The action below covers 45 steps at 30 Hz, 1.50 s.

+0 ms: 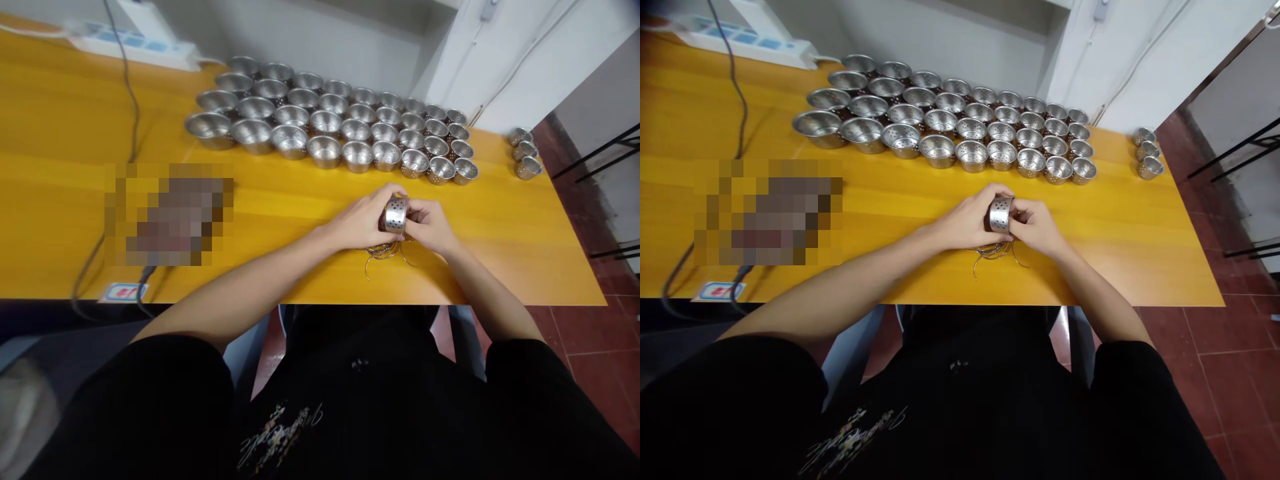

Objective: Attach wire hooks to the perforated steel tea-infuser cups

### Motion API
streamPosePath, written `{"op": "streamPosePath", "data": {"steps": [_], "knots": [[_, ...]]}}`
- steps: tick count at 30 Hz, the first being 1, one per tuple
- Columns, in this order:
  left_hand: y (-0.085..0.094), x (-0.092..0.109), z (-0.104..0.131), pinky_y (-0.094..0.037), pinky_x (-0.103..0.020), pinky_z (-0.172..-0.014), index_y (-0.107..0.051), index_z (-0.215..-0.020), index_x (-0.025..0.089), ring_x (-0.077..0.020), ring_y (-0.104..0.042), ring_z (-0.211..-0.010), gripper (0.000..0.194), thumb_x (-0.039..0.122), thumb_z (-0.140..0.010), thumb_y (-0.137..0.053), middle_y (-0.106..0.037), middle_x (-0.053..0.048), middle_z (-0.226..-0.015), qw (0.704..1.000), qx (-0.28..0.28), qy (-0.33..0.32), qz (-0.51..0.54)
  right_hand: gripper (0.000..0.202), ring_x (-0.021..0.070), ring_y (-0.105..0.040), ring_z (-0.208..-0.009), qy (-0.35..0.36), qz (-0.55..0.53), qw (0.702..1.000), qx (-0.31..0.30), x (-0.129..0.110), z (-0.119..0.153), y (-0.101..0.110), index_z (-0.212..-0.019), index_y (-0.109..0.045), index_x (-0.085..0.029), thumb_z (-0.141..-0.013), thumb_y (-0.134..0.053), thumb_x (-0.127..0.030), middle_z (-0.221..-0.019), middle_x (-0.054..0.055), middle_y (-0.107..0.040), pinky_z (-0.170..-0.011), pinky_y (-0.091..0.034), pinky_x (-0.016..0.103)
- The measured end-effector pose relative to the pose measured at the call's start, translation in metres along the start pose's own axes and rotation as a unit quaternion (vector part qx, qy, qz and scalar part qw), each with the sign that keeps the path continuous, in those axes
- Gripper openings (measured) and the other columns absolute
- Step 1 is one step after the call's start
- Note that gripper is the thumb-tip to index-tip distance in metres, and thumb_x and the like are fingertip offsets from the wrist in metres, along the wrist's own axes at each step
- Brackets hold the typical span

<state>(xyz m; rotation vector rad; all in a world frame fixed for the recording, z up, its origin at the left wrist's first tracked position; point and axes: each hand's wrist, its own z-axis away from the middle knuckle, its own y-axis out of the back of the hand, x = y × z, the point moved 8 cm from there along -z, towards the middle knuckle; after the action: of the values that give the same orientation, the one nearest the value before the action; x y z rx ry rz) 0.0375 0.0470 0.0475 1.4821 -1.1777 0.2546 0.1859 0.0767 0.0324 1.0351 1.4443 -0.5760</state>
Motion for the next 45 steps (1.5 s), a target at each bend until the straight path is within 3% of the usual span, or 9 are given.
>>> {"op": "streamPosePath", "data": {"steps": [4,11,19,27,33,41,45], "knots": [[-0.002,0.000,0.000,-0.062,-0.051,-0.106,-0.053,-0.150,0.030,-0.0343,-0.076,-0.123,0.076,0.038,-0.084,-0.090,-0.074,-0.011,-0.144,1.000,-0.012,0.000,0.005,0.019,0.0153,-0.057,-0.070,-0.005,0.044,0.999,0.008,0.001,0.003,0.000,-0.086,-0.078,-0.021,-0.085,-0.090,-0.035,-0.076,-0.002,-0.069,-0.066,-0.046,0.030],[-0.001,-0.002,-0.001,-0.061,-0.050,-0.106,-0.054,-0.148,0.030,-0.0340,-0.076,-0.123,0.077,0.041,-0.082,-0.094,-0.075,-0.010,-0.142,1.000,-0.001,-0.008,0.008,0.022,0.0171,-0.056,-0.072,-0.007,0.092,0.995,0.032,-0.001,0.004,0.003,-0.083,-0.071,-0.023,-0.085,-0.091,-0.033,-0.073,-0.002,-0.065,-0.065,-0.043,0.031],[0.003,0.000,-0.001,-0.062,-0.051,-0.109,-0.052,-0.151,0.028,-0.0364,-0.076,-0.126,0.080,0.049,-0.087,-0.094,-0.074,-0.012,-0.145,0.999,0.010,-0.031,-0.002,0.013,0.0137,-0.046,-0.061,0.013,0.178,0.982,0.057,-0.004,0.003,0.016,-0.085,-0.071,-0.024,-0.087,-0.084,-0.026,-0.066,-0.005,-0.060,-0.062,-0.035,0.031],[0.004,-0.006,-0.002,-0.063,-0.054,-0.112,-0.050,-0.155,0.028,-0.0371,-0.076,-0.129,0.082,0.046,-0.088,-0.094,-0.072,-0.013,-0.149,0.997,0.045,-0.054,0.003,0.022,0.0139,-0.047,-0.059,0.005,0.213,0.972,0.095,-0.012,0.002,0.025,-0.087,-0.057,-0.027,-0.089,-0.079,-0.026,-0.067,-0.006,-0.058,-0.062,-0.037,0.032],[0.004,-0.009,-0.004,-0.061,-0.057,-0.117,-0.050,-0.155,0.028,-0.0390,-0.075,-0.135,0.084,0.047,-0.087,-0.096,-0.071,-0.014,-0.150,0.996,0.066,-0.062,0.000,0.014,0.0142,-0.051,-0.059,-0.002,0.225,0.970,0.090,-0.015,0.002,0.027,-0.088,-0.062,-0.026,-0.092,-0.074,-0.030,-0.070,-0.004,-0.063,-0.061,-0.038,0.033],[0.007,-0.012,-0.003,-0.059,-0.058,-0.121,-0.049,-0.157,0.028,-0.0400,-0.073,-0.138,0.084,0.045,-0.088,-0.094,-0.070,-0.015,-0.153,0.996,0.076,-0.053,-0.007,0.022,0.0139,-0.050,-0.058,-0.001,0.223,0.971,0.080,-0.012,0.001,0.029,-0.085,-0.067,-0.024,-0.098,-0.076,-0.039,-0.066,-0.003,-0.063,-0.060,-0.037,0.033],[0.005,-0.007,-0.002,-0.061,-0.056,-0.119,-0.050,-0.156,0.028,-0.0389,-0.074,-0.136,0.081,0.045,-0.090,-0.093,-0.071,-0.015,-0.153,0.997,0.054,-0.047,0.001,0.022,0.0136,-0.047,-0.057,-0.004,0.206,0.975,0.079,-0.009,0.001,0.026,-0.082,-0.063,-0.026,-0.092,-0.081,-0.035,-0.063,-0.005,-0.060,-0.059,-0.035,0.033]]}}
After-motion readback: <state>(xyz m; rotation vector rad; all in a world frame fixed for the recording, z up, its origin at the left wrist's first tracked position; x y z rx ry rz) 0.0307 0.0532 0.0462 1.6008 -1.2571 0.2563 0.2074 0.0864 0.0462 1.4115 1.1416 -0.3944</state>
